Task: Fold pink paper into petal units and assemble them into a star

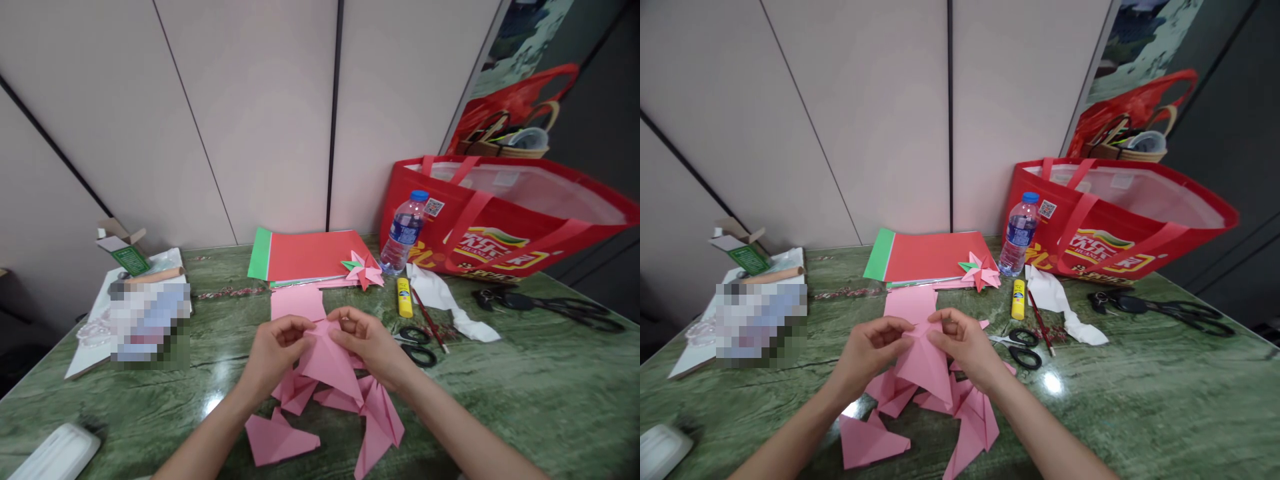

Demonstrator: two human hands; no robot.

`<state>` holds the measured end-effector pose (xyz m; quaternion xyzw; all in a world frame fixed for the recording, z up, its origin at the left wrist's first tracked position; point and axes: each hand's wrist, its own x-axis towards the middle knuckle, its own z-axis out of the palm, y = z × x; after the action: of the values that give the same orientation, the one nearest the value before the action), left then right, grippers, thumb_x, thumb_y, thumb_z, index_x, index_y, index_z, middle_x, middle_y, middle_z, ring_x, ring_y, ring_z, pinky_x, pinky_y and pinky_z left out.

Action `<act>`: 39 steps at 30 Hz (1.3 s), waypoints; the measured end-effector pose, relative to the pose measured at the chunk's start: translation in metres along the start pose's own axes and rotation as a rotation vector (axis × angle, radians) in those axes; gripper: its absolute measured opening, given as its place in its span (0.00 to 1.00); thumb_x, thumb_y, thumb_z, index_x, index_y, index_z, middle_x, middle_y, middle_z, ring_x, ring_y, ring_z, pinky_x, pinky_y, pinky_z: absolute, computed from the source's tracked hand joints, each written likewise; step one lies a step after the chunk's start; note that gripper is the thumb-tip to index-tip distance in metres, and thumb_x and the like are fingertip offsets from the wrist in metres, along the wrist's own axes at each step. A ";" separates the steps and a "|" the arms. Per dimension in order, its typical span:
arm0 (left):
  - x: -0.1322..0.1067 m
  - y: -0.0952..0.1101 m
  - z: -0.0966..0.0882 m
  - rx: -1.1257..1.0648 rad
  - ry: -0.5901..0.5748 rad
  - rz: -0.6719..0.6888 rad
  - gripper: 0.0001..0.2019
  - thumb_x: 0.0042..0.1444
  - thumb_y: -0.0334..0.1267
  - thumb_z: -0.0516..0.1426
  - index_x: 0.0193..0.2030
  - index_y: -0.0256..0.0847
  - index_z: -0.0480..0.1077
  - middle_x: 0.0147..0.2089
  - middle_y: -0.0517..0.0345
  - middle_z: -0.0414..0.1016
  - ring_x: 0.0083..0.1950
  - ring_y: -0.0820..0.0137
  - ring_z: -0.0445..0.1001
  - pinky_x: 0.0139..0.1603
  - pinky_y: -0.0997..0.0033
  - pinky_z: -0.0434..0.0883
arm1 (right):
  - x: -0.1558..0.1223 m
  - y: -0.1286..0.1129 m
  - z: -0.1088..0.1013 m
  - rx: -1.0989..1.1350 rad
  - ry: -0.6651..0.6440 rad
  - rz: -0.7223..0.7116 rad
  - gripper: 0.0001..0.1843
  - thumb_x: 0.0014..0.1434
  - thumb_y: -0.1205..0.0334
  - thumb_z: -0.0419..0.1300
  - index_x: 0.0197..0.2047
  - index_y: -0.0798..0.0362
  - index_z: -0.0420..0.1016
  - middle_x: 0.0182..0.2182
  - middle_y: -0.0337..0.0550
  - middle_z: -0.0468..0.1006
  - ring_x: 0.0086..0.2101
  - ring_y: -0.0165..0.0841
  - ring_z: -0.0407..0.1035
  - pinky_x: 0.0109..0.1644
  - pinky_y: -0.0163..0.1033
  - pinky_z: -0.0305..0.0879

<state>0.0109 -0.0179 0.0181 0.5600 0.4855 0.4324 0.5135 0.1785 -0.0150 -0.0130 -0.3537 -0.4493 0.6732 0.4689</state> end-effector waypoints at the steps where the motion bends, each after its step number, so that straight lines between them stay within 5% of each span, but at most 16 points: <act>1: 0.000 0.000 0.000 0.009 -0.007 0.001 0.07 0.40 0.32 0.61 0.29 0.35 0.73 0.26 0.58 0.74 0.27 0.75 0.68 0.27 0.78 0.64 | 0.000 0.000 0.001 0.017 -0.006 0.011 0.18 0.44 0.56 0.65 0.37 0.53 0.66 0.23 0.32 0.68 0.22 0.23 0.60 0.26 0.30 0.54; 12: -0.001 0.003 0.000 0.028 -0.032 -0.028 0.07 0.39 0.34 0.62 0.28 0.35 0.73 0.22 0.61 0.69 0.22 0.78 0.62 0.20 0.81 0.59 | -0.001 0.001 -0.002 -0.031 -0.006 0.010 0.18 0.44 0.57 0.65 0.40 0.54 0.70 0.28 0.37 0.72 0.26 0.25 0.64 0.30 0.32 0.59; 21: -0.002 0.003 0.001 0.027 -0.035 -0.021 0.08 0.40 0.34 0.61 0.29 0.35 0.73 0.24 0.60 0.71 0.24 0.76 0.65 0.24 0.78 0.62 | -0.001 -0.001 0.000 0.068 0.036 0.068 0.16 0.38 0.61 0.69 0.32 0.54 0.75 0.27 0.36 0.72 0.25 0.24 0.62 0.29 0.31 0.58; 27: -0.002 -0.003 0.004 0.066 0.038 0.083 0.08 0.42 0.33 0.60 0.31 0.36 0.72 0.31 0.56 0.75 0.31 0.71 0.71 0.33 0.73 0.69 | -0.003 -0.002 0.004 0.157 0.042 0.067 0.20 0.34 0.66 0.70 0.34 0.54 0.75 0.26 0.34 0.71 0.23 0.22 0.62 0.26 0.28 0.59; 31: -0.003 -0.006 0.005 0.042 -0.064 0.093 0.10 0.43 0.29 0.58 0.36 0.36 0.70 0.34 0.55 0.75 0.36 0.69 0.72 0.39 0.71 0.70 | -0.004 -0.002 0.008 0.184 0.033 0.076 0.18 0.35 0.67 0.70 0.34 0.55 0.74 0.23 0.34 0.72 0.20 0.20 0.61 0.21 0.26 0.56; 39: -0.005 -0.004 0.005 0.188 -0.056 0.277 0.10 0.45 0.26 0.56 0.36 0.38 0.72 0.35 0.55 0.72 0.36 0.70 0.71 0.37 0.72 0.68 | -0.004 -0.002 0.009 0.167 0.032 0.069 0.17 0.34 0.66 0.70 0.32 0.56 0.74 0.26 0.38 0.76 0.23 0.24 0.66 0.26 0.29 0.62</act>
<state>0.0148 -0.0232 0.0133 0.6790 0.4275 0.4360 0.4076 0.1722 -0.0209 -0.0083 -0.3392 -0.3716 0.7183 0.4805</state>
